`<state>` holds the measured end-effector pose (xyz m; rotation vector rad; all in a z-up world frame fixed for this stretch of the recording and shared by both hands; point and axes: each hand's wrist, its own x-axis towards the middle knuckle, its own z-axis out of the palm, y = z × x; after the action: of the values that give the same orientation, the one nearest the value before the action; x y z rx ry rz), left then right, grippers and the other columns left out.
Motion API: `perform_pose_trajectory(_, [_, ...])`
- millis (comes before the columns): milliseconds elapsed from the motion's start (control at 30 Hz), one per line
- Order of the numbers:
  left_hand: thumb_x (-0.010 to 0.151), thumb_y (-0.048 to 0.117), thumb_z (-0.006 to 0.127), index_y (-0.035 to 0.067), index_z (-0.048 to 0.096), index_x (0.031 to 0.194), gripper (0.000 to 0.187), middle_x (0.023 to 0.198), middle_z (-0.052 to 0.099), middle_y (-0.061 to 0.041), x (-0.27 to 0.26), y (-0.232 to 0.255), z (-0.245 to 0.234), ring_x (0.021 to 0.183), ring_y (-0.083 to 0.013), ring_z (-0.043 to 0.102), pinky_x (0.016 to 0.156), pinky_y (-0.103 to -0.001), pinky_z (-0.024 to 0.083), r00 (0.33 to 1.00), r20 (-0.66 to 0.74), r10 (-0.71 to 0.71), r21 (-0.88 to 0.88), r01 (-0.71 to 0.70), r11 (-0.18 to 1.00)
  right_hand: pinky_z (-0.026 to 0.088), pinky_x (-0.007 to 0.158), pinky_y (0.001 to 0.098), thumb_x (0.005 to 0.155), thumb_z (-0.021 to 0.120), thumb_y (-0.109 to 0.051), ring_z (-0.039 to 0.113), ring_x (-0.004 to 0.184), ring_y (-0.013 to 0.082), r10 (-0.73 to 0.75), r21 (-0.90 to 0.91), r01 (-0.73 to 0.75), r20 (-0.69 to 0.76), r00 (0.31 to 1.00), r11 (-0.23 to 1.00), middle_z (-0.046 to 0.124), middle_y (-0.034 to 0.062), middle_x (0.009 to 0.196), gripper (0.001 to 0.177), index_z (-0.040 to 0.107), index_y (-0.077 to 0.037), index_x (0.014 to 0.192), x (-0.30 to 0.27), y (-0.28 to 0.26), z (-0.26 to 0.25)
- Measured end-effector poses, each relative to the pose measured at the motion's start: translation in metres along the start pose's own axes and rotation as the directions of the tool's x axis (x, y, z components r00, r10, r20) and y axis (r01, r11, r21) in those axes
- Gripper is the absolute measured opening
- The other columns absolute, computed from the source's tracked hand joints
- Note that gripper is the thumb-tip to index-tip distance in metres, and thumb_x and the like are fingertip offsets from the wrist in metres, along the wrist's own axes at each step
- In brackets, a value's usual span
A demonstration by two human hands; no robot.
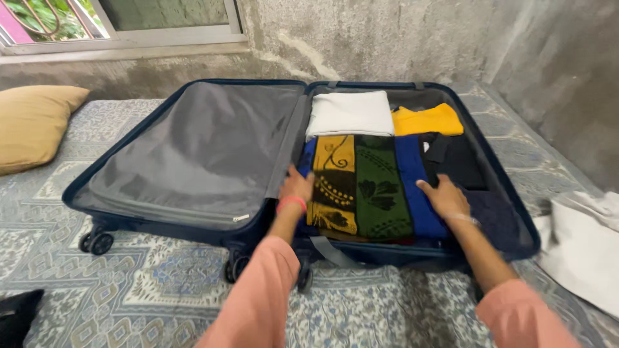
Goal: The person folds a blanket, pants, and other garments by hand, placing items into an open suitcase on a bed.
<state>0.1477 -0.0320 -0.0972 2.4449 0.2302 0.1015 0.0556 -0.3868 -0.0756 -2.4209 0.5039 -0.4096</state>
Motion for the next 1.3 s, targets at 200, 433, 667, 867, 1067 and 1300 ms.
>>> perform_pose_trajectory(200, [0.103, 0.032, 0.049, 0.022, 0.032, 0.158, 0.058, 0.124, 0.055, -0.026, -0.026, -0.008, 0.015, 0.095, -0.0436, 0.066, 0.078, -0.054, 0.056, 0.904, -0.208, 0.375, 0.217, -0.331, 0.918, 0.048, 0.1, 0.0546, 0.095, 0.065, -0.051, 0.061, 0.119, 0.0506, -0.077, -0.033, 0.076, -0.042, 0.996, 0.997, 0.066, 0.0335, 0.123, 0.067, 0.052, -0.015, 0.15, -0.02, -0.008, -0.004])
perform_pose_trajectory(433, [0.105, 0.03, 0.045, 0.029, 0.038, 0.156, 0.051, 0.12, 0.057, -0.018, -0.02, -0.012, 0.022, 0.1, -0.0366, 0.067, 0.079, -0.047, 0.058, 0.927, -0.16, 0.339, 0.43, -0.243, 0.869, 0.049, 0.094, 0.0592, 0.096, 0.061, -0.045, 0.063, 0.11, 0.0534, -0.19, -0.086, 0.189, 0.002, 0.982, 0.978, 0.068, 0.0341, 0.115, 0.057, 0.056, -0.019, 0.146, -0.019, -0.009, 0.0])
perform_pose_trajectory(667, [0.107, 0.028, 0.04, 0.018, 0.044, 0.153, 0.047, 0.143, 0.048, -0.023, -0.021, 0.017, 0.007, 0.132, -0.041, 0.048, 0.109, -0.054, 0.039, 0.935, -0.111, 0.336, 0.541, -0.226, 0.81, 0.054, 0.097, 0.0553, 0.1, 0.053, -0.054, 0.064, 0.117, 0.0493, -0.143, -0.431, 0.166, 0.085, 0.986, 0.887, 0.063, 0.032, 0.131, 0.059, 0.058, -0.02, 0.148, -0.003, -0.019, 0.004])
perform_pose_trajectory(867, [0.096, 0.073, 0.032, 0.023, 0.036, 0.157, 0.08, 0.166, 0.022, -0.019, -0.044, 0.078, 0.022, 0.155, -0.0438, 0.005, 0.122, -0.062, -0.003, 0.85, -0.087, 0.52, 0.533, -0.401, 0.744, 0.02, 0.115, 0.0599, 0.097, 0.033, -0.076, 0.02, 0.151, 0.0413, -0.548, -0.528, 0.485, 0.045, 0.835, 0.697, 0.025, 0.0254, 0.163, 0.084, 0.037, -0.016, 0.155, 0.019, -0.039, 0.062])
perform_pose_trajectory(1067, [0.093, 0.077, 0.029, 0.033, 0.025, 0.16, 0.08, 0.168, 0.016, -0.009, -0.039, 0.047, 0.044, 0.156, -0.0372, 0.003, 0.118, -0.068, -0.006, 0.906, -0.029, 0.423, 0.389, -0.38, 0.84, 0.01, 0.121, 0.0565, 0.091, 0.024, -0.083, 0.012, 0.156, 0.0317, -0.259, -0.505, 0.321, 0.19, 0.947, 0.801, 0.017, 0.0169, 0.168, 0.093, 0.027, -0.022, 0.161, 0.008, -0.039, 0.083])
perform_pose_trajectory(1300, [0.095, 0.074, 0.028, 0.032, 0.023, 0.16, 0.078, 0.168, 0.016, -0.008, -0.035, 0.046, 0.05, 0.155, -0.0378, 0.004, 0.117, -0.069, -0.004, 0.922, 0.019, 0.387, 0.426, -0.358, 0.831, 0.009, 0.122, 0.0564, 0.092, 0.024, -0.081, 0.012, 0.156, 0.0306, -0.232, -0.521, 0.306, 0.204, 0.951, 0.797, 0.018, 0.0156, 0.168, 0.09, 0.027, -0.023, 0.161, 0.009, -0.044, 0.086])
